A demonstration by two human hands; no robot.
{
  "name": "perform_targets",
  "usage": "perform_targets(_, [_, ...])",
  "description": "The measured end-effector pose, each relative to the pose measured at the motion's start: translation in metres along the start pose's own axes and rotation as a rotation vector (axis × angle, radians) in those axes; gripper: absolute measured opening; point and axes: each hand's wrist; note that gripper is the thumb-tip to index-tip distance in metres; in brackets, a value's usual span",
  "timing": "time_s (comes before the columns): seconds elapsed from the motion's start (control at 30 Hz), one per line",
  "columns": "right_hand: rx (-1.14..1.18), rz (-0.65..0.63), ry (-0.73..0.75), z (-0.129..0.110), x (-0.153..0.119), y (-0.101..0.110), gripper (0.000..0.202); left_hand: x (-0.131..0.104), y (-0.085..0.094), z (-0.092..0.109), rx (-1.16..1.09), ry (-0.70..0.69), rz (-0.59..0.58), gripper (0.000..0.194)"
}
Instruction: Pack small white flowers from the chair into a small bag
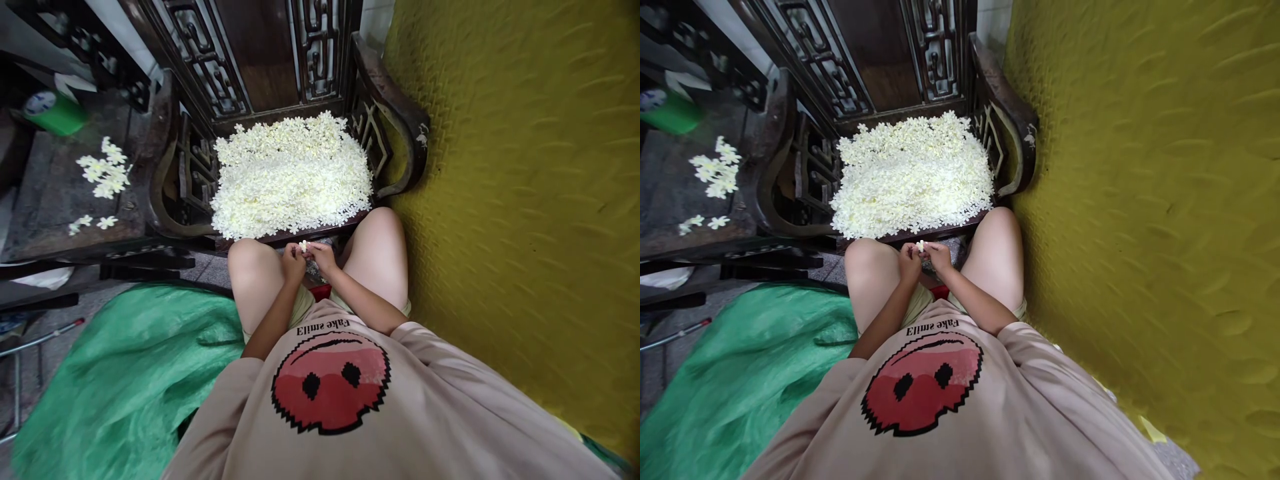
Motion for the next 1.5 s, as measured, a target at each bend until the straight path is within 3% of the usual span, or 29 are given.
perform_targets(0.1, [0.152, 0.099, -0.129, 0.000, 0.000, -0.003, 0.005, -0.003, -0.003, 0.000, -0.104, 0.019, -0.009, 0.008])
perform_targets(0.23, [0.293, 0.321, -0.258, -0.009, 0.008, 0.005, 0.011, -0.002, 0.000, -0.003, -0.194, 0.005, 0.025, 0.007])
perform_targets(0.3, [0.286, 0.368, -0.260, -0.016, 0.014, 0.011, 0.011, 0.003, 0.005, -0.003, -0.262, 0.042, 0.068, 0.012])
perform_targets(0.43, [0.260, 0.207, -0.213, -0.023, 0.016, 0.015, 0.008, 0.016, 0.013, 0.000, -0.426, 0.174, 0.043, 0.022])
perform_targets(0.63, [0.179, 0.187, -0.254, -0.016, 0.012, 0.013, 0.010, 0.021, 0.012, 0.006, -0.599, 0.264, -0.031, 0.026])
perform_targets(0.87, [0.185, 0.077, -0.242, -0.014, 0.013, 0.012, 0.011, 0.023, 0.010, -0.001, -0.645, 0.428, -0.162, 0.028])
perform_targets(1.5, [0.145, 0.052, -0.240, -0.015, 0.010, 0.010, 0.010, 0.023, 0.008, -0.005, -0.605, 0.428, -0.220, 0.028])
Point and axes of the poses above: each hand's wrist, its own x-axis towards the middle knuckle, its own y-axis out of the back of the hand, z = x × y, and after that the axes turned 12 degrees about y, right-handed
